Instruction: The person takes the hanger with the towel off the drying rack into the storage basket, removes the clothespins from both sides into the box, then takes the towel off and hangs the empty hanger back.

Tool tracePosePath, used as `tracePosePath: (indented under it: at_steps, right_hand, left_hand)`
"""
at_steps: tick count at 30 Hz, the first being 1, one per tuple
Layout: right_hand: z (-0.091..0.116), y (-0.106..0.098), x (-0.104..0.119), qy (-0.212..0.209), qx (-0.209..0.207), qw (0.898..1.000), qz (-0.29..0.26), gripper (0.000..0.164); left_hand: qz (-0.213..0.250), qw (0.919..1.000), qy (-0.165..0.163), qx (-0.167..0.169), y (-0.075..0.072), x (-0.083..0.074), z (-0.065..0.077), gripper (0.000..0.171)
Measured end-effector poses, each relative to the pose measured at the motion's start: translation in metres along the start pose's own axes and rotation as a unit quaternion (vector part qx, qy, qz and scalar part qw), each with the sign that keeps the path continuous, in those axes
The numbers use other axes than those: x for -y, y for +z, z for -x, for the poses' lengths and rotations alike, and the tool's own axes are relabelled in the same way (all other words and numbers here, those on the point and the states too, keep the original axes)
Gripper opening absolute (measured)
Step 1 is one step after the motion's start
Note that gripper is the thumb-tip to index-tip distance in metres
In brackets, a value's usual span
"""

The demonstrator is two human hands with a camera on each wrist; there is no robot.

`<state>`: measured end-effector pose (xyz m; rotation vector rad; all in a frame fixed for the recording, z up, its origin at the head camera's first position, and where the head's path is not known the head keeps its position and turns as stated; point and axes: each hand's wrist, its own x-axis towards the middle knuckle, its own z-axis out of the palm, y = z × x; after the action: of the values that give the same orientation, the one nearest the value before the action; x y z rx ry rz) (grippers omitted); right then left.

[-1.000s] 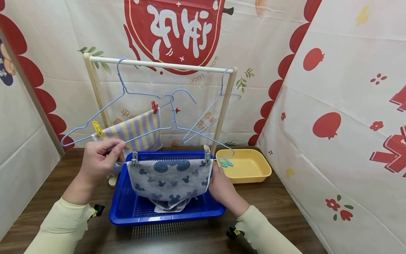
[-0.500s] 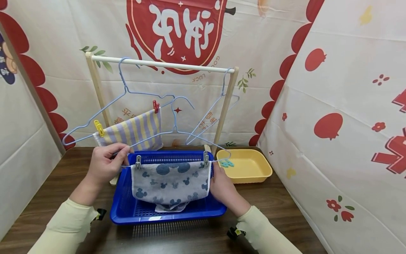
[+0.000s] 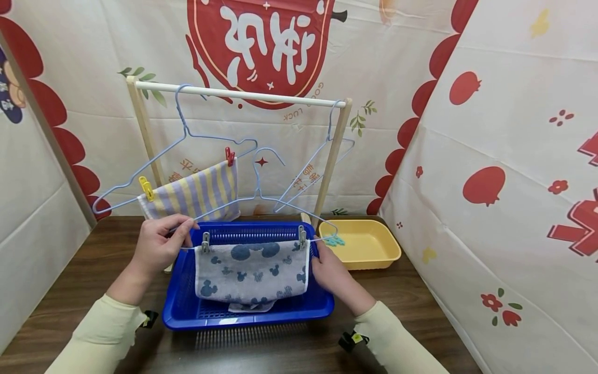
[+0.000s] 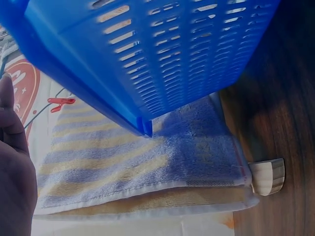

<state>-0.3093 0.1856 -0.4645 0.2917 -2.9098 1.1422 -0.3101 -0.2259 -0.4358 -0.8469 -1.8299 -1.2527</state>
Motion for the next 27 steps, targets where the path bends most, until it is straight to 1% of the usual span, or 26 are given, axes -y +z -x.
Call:
tracePosePath:
  at_steps: [2,5,7,9,11,13,15,17,20,22,24,27]
  right_hand:
    - [0.0,-0.002,0.001,0.015,0.011,1.0,-0.006,0.06]
    - [0.002,-0.007,0.004,0.022,0.017,1.0,0.013,0.059]
    - [0.005,-0.012,0.007,0.021,0.016,0.999,0.043,0.057]
    - [0.008,-0.019,0.012,0.009,0.013,0.996,0.092,0.053]
    - [0.013,-0.028,0.019,0.003,0.012,0.989,0.145,0.048]
    - [0.02,-0.039,0.027,0.002,0.013,0.983,0.185,0.041]
    - [0.027,-0.049,0.036,0.007,0.013,0.98,0.198,0.034]
    - [0.033,-0.058,0.046,0.003,0.001,0.982,0.19,0.026]
    - [0.039,-0.065,0.059,-0.031,-0.037,0.986,0.161,0.019]
    - [0.041,-0.065,0.066,-0.068,-0.064,0.984,0.154,0.018]
    - [0.041,-0.065,0.071,-0.105,-0.086,0.979,0.15,0.022]
    - [0.037,-0.061,0.073,-0.156,-0.097,0.972,0.144,0.034]
  left_hand:
    - [0.003,0.9999,-0.008,0.007,-0.001,0.002,0.002,0.025]
    - [0.002,0.9998,-0.017,0.013,-0.002,0.002,0.003,0.025]
    - [0.0,0.9998,-0.017,0.014,-0.003,0.001,0.002,0.025]
    - [-0.001,0.9999,-0.012,0.01,-0.003,0.001,0.002,0.027]
    - [-0.002,1.0,-0.006,0.006,-0.003,0.0,0.002,0.029]
    - [-0.004,1.0,-0.004,0.003,-0.002,0.001,0.002,0.029]
    - [-0.006,1.0,-0.002,0.0,-0.001,0.001,0.002,0.029]
    - [-0.01,0.9999,0.003,-0.004,-0.001,0.001,0.002,0.028]
    - [-0.014,0.9998,0.007,-0.009,0.0,0.001,0.002,0.028]
    - [-0.016,0.9998,0.009,-0.011,0.001,-0.001,0.001,0.029]
    - [-0.015,0.9998,0.01,-0.01,0.001,-0.002,0.001,0.029]
    - [-0.014,0.9998,0.011,-0.009,0.002,-0.003,0.001,0.03]
